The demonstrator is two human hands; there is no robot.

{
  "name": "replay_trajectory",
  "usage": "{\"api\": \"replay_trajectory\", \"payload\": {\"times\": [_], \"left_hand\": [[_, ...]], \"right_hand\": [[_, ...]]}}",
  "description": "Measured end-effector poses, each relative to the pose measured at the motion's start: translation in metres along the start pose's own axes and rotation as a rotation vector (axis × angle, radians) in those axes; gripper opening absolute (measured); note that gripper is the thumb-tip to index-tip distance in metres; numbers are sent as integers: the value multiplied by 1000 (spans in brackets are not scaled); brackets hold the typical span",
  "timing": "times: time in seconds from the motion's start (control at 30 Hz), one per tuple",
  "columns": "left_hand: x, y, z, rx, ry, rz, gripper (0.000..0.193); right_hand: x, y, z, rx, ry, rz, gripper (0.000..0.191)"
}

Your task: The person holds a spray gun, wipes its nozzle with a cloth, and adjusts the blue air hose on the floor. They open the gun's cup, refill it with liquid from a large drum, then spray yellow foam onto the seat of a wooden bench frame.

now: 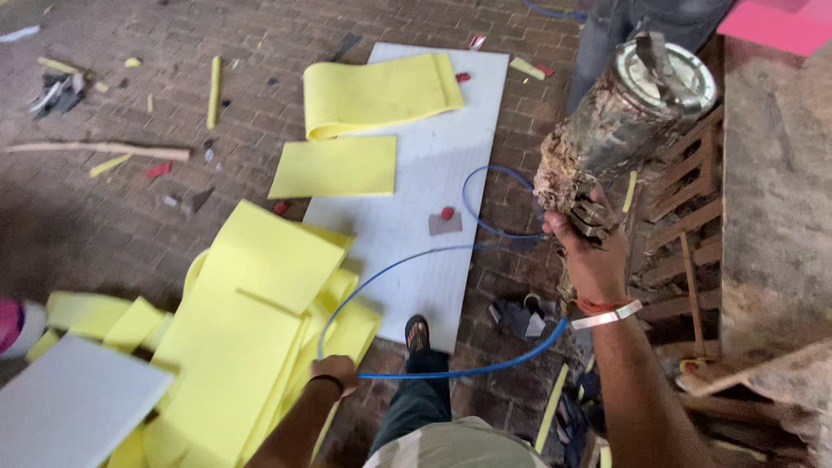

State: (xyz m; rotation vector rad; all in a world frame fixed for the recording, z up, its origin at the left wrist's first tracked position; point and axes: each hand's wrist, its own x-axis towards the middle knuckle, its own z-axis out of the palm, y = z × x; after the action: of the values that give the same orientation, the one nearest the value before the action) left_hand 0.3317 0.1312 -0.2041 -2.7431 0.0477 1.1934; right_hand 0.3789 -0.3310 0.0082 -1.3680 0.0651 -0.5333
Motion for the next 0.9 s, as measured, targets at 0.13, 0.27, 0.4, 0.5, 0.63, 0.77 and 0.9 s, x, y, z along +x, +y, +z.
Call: {"api": "replay_trajectory", "payload": {"times": [0.13, 0.27, 0.4, 0.5, 0.63, 0.77, 0.9], "left_hand": [[59, -41, -91, -103, -39, 98, 46], [66, -20, -243, -508, 427, 744, 72], [5, 53, -392, -945, 708, 1041, 65], [-37, 109, -484, -959, 777, 1200, 101], [-46, 148, -546, -808, 708, 1024, 127], [-1, 152, -594, -518, 709, 1054, 141], [53, 147, -665, -165, 567, 1259, 127]], "right_hand": [[33, 29, 18, -21, 74, -39, 67], [54, 55, 57, -368, 46, 75, 41], [62, 81, 109, -153, -13, 181, 61], [76, 98, 137, -133, -23, 236, 63], [108, 115, 139, -162, -148, 235, 59], [172, 135, 126, -209, -268, 288, 56], [258, 152, 115, -81, -551, 355, 51]]}}
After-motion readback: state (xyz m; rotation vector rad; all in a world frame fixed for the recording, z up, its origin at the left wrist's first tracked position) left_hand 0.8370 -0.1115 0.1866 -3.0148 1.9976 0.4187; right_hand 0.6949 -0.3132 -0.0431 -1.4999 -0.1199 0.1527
